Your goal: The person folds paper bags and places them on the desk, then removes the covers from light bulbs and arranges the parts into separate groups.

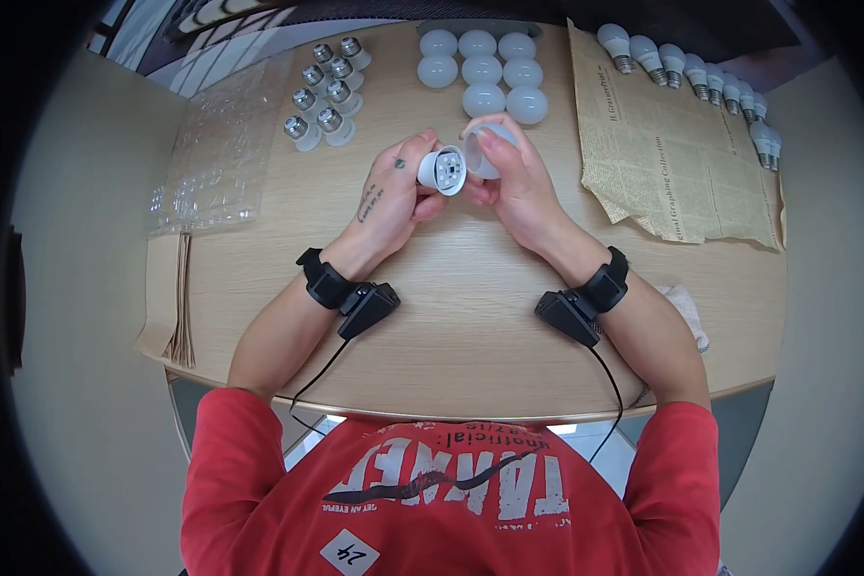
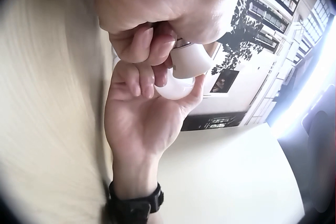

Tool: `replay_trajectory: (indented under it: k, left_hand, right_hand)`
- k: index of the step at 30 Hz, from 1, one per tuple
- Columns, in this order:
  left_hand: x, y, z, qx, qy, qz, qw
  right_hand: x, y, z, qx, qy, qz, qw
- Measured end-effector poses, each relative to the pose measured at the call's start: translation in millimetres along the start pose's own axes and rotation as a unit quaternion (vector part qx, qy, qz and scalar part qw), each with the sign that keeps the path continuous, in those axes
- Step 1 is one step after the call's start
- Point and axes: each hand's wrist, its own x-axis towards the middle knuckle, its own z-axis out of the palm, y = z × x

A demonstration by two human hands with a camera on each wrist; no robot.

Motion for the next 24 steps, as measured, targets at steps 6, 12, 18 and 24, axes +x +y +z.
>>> replay_trajectory:
  k: [6,12,18,24]
  left_hand:
    - [0,-1,0,-0.006,0.026,0.008,1.0]
    - [-12,24,-19,0.269,0.085,0.096,0.954]
    - [-44,55,-71,0.567,0.158,0.21,0.781]
    - [-55,56,-107,0.672,0.196,0.208,0.683]
  right_hand:
    - [-1,2,-4,-0.015,0.005,0.009,1.0]
    - [-2,-4,-1,-0.011,-0.003,-0.014,1.0]
    - [4,-23,4,-0.241,0.019,-0.096,0.966]
    - [36,-47,14,-0.632,0.109,-0.232,0.731]
